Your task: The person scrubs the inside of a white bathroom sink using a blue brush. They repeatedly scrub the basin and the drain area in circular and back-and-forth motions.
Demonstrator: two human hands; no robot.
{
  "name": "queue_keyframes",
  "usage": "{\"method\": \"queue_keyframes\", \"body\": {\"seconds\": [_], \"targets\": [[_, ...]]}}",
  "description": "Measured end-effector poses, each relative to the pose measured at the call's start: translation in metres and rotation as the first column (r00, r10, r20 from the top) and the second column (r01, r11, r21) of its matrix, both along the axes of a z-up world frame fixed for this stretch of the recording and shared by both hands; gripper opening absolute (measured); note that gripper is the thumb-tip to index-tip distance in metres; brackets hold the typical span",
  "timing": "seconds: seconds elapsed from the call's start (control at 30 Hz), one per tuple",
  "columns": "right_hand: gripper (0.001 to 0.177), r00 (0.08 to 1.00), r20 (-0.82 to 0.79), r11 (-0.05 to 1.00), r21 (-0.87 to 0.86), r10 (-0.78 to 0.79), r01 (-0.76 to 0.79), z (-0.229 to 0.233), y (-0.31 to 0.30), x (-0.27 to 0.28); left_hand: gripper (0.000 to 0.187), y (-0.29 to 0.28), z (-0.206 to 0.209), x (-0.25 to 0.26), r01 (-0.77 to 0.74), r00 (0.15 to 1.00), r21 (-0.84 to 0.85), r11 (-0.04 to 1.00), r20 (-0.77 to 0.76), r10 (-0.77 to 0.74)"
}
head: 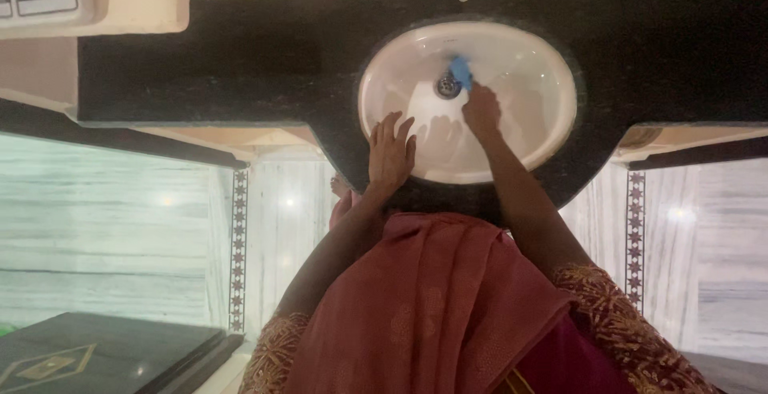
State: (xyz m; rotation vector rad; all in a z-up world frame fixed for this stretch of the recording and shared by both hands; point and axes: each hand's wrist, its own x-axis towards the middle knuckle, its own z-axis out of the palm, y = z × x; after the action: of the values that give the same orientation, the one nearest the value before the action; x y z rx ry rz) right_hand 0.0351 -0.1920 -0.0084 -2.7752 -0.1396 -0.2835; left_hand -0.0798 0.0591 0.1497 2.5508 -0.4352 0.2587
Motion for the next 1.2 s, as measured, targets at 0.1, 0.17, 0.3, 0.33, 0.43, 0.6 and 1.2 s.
{"method": "queue_keyframes", "body": {"seconds": [0.1, 0.17, 0.3, 0.33, 0.43, 0.6, 1.2], "targets": [[0.042, 0.972, -0.200, 0.926, 0.375, 0.122, -0.039, 0.002, 0.024, -0.003, 0.043, -0.001, 0.002, 0.004, -0.006, 0.999, 0.042, 0.999, -0.045, 0.008], [0.041, 0.879, -0.367, 0.841, 0.536, 0.305, -0.069, 0.006, 0.040, -0.014, 0.043, -0.001, 0.003, 0.000, -0.014, 0.999, 0.026, 1.000, -0.046, 0.015], [0.040, 0.936, -0.314, 0.908, 0.419, 0.158, -0.013, 0.005, 0.026, 0.006, 0.042, -0.001, 0.001, 0.001, -0.012, 1.000, 0.022, 1.000, -0.021, 0.012], [0.040, 0.972, -0.234, 0.940, 0.337, 0.024, 0.058, 0.002, 0.017, 0.009, 0.042, -0.001, 0.000, 0.001, -0.007, 1.000, 0.014, 1.000, -0.022, 0.008], [0.040, 0.971, -0.096, 0.935, 0.264, -0.218, 0.236, -0.005, 0.013, 0.009, 0.041, 0.002, 0.000, 0.002, -0.010, 1.000, -0.003, 1.000, -0.019, 0.010], [0.036, 0.972, -0.182, 0.858, 0.512, 0.152, -0.038, 0.000, 0.056, 0.006, 0.041, -0.001, 0.000, 0.001, -0.022, 1.000, -0.003, 1.000, -0.022, 0.022], [0.036, 0.909, -0.388, 0.740, 0.655, 0.151, 0.156, 0.011, 0.067, -0.011, 0.043, -0.001, 0.001, 0.001, -0.024, 0.998, 0.050, 0.998, -0.054, 0.027]]}}
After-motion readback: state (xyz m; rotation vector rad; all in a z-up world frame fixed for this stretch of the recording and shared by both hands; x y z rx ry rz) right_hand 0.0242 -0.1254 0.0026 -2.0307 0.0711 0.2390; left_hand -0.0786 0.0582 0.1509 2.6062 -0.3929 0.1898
